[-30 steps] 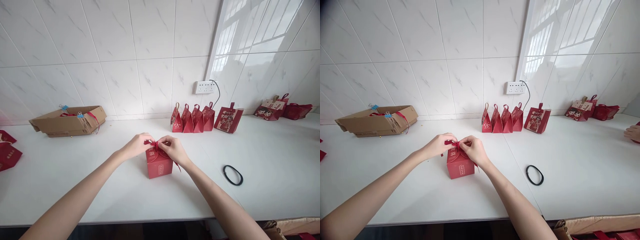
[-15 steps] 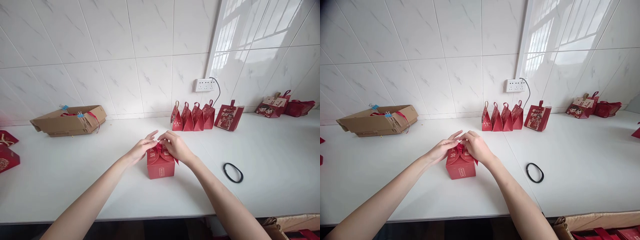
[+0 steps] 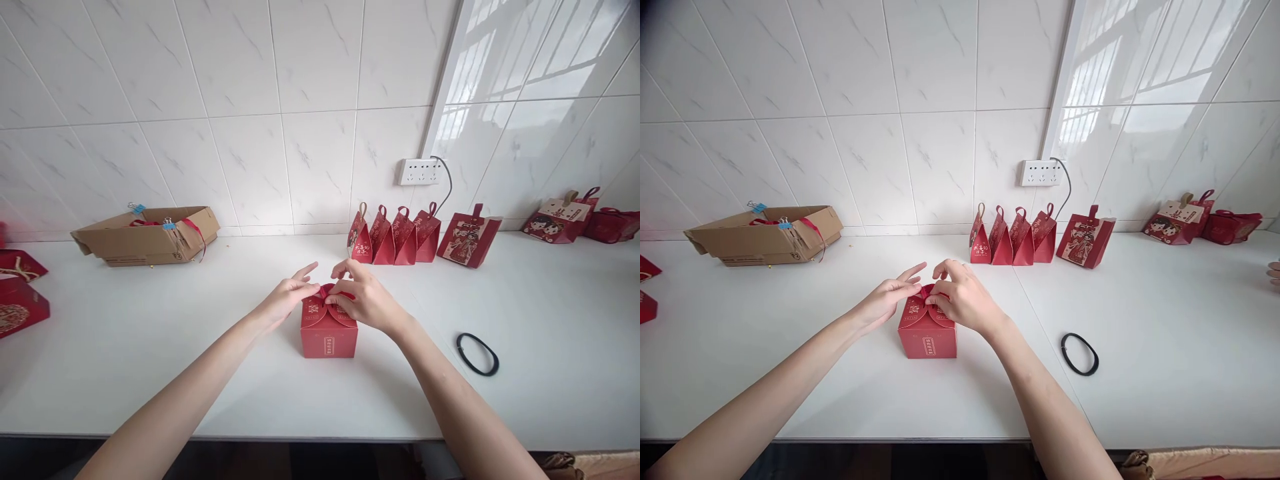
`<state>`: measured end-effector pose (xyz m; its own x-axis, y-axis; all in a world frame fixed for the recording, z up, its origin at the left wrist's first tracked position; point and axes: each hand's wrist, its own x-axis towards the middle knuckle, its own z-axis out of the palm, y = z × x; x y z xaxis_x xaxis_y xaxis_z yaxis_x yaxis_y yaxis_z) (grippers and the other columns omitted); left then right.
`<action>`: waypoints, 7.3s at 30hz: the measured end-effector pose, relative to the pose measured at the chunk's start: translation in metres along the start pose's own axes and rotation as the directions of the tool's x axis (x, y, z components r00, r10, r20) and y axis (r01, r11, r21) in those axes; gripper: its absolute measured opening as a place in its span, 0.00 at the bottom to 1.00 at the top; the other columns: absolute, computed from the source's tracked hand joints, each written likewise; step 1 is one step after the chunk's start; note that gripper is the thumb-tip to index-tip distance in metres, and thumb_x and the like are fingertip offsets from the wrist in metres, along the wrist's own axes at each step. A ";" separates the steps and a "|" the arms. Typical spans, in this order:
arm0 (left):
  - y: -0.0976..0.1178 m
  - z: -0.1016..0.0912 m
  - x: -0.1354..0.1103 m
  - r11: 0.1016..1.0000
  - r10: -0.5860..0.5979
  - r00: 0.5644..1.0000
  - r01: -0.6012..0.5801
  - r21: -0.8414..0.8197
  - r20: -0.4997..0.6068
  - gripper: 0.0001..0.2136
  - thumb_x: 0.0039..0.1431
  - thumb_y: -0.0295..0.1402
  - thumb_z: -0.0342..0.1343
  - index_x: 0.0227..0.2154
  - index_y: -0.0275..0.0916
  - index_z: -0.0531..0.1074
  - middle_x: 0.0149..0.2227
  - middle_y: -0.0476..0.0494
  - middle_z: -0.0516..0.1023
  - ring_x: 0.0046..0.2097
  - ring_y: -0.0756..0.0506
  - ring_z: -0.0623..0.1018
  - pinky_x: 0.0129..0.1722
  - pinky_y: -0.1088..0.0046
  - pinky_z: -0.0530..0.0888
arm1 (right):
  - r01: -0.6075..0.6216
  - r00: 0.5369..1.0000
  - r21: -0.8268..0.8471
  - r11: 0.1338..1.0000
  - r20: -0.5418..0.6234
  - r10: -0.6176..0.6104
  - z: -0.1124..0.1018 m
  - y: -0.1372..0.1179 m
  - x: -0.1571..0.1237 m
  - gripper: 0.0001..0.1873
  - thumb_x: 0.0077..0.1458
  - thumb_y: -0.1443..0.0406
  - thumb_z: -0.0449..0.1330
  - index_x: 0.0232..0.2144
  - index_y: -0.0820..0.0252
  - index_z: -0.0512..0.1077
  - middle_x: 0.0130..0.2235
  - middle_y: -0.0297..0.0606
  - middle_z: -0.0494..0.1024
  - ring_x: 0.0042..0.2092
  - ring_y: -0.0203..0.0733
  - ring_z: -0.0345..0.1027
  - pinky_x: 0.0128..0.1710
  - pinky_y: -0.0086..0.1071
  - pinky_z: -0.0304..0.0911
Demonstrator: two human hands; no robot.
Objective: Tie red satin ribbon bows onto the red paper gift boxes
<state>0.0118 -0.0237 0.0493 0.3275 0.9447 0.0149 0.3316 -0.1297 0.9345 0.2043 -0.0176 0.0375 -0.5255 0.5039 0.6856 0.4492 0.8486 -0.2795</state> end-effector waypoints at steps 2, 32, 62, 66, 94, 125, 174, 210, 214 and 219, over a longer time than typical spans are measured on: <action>0.000 0.000 -0.003 0.994 0.038 0.997 -0.030 0.105 -0.074 0.15 0.54 0.45 0.51 0.27 0.43 0.78 0.65 0.53 0.48 0.63 0.36 0.54 0.58 0.61 0.59 | -0.059 0.998 0.035 0.998 0.017 0.058 -0.002 -0.001 0.000 0.10 0.55 0.65 0.56 0.25 0.59 0.73 0.41 0.44 0.65 0.43 0.45 0.63 0.43 0.42 0.62; -0.021 0.002 -0.033 0.991 -0.046 0.996 0.036 -0.130 -0.074 0.17 0.52 0.46 0.52 0.18 0.37 0.64 0.53 0.40 0.65 0.53 0.39 0.67 0.42 0.67 0.72 | -0.771 0.634 0.492 0.404 0.653 0.414 -0.040 0.005 0.000 0.15 0.47 0.57 0.61 0.18 0.63 0.72 0.47 0.41 0.71 0.42 0.41 0.67 0.41 0.35 0.71; -0.026 0.021 -0.001 0.938 -0.221 0.971 0.187 -0.293 -0.086 0.37 0.41 0.46 0.64 0.53 0.44 0.53 0.55 0.35 0.64 0.50 0.38 0.72 0.45 0.62 0.71 | -0.732 0.520 0.045 0.680 0.682 0.515 -0.051 0.010 -0.006 0.15 0.45 0.51 0.61 0.22 0.56 0.77 0.41 0.40 0.75 0.29 0.37 0.66 0.26 0.31 0.63; -0.020 0.020 -0.003 0.937 -0.233 0.971 0.208 -0.279 -0.058 0.39 0.40 0.44 0.65 0.54 0.43 0.54 0.51 0.35 0.68 0.50 0.37 0.72 0.48 0.58 0.69 | -0.684 0.533 0.056 0.727 0.718 0.447 -0.057 0.007 -0.003 0.16 0.48 0.52 0.59 0.23 0.57 0.76 0.43 0.39 0.74 0.34 0.39 0.67 0.33 0.32 0.63; -0.021 0.030 -0.007 0.946 -0.183 0.983 0.178 -0.272 0.008 0.30 0.42 0.43 0.64 0.48 0.43 0.61 0.48 0.39 0.73 0.44 0.40 0.76 0.42 0.61 0.72 | -0.817 0.566 0.160 0.555 0.407 0.717 -0.058 -0.027 -0.016 0.28 0.48 0.41 0.52 0.23 0.60 0.69 0.18 0.33 0.64 0.19 0.33 0.58 0.15 0.27 0.55; -0.055 0.023 0.013 0.912 0.380 0.776 -0.406 0.063 -0.503 0.05 0.54 0.32 0.49 0.29 0.41 0.57 0.48 0.43 0.65 0.44 0.46 0.69 0.42 0.69 0.67 | -0.520 0.845 0.453 0.724 0.148 0.514 0.020 0.010 0.006 0.10 0.52 0.61 0.56 0.22 0.58 0.62 0.28 0.33 0.67 0.34 0.38 0.60 0.34 0.32 0.55; -0.045 0.023 0.009 0.931 0.302 0.818 -0.363 -0.031 -0.489 0.10 0.59 0.32 0.45 0.22 0.41 0.56 0.36 0.47 0.64 0.57 0.44 0.62 0.50 0.71 0.62 | -0.512 0.818 0.729 0.454 0.252 0.518 0.020 0.028 0.003 0.20 0.48 0.54 0.60 0.16 0.58 0.58 0.26 0.31 0.60 0.29 0.36 0.55 0.32 0.32 0.55; -0.050 0.016 0.014 0.946 0.208 0.854 -0.300 -0.125 -0.478 0.09 0.56 0.34 0.46 0.22 0.41 0.57 0.50 0.43 0.70 0.54 0.43 0.67 0.44 0.69 0.64 | -0.506 0.783 0.853 0.126 0.393 0.482 0.036 0.043 -0.006 0.11 0.48 0.58 0.62 0.23 0.59 0.71 0.33 0.36 0.64 0.39 0.39 0.60 0.42 0.35 0.59; -0.050 0.015 0.013 0.949 0.224 0.854 -0.302 -0.096 -0.470 0.08 0.55 0.33 0.46 0.22 0.41 0.56 0.47 0.42 0.71 0.54 0.42 0.67 0.43 0.69 0.64 | -0.475 0.810 0.875 0.097 0.392 0.435 0.039 0.048 -0.010 0.10 0.49 0.58 0.62 0.29 0.59 0.73 0.36 0.38 0.67 0.42 0.41 0.62 0.44 0.37 0.60; -0.048 0.004 0.011 0.916 0.330 0.849 -0.393 -0.077 -0.412 0.09 0.49 0.28 0.48 0.19 0.41 0.54 0.47 0.41 0.70 0.55 0.41 0.66 0.47 0.67 0.64 | -0.479 0.808 0.863 0.160 0.362 0.465 0.026 0.051 -0.008 0.17 0.48 0.52 0.61 0.20 0.58 0.69 0.33 0.36 0.67 0.37 0.40 0.62 0.40 0.37 0.61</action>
<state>0.0029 -0.0078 0.0033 0.0231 0.8837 0.4675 0.1073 -0.4671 0.8777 0.2129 0.0260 -0.0002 -0.4776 0.8598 0.1806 -0.3000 0.0336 -0.9533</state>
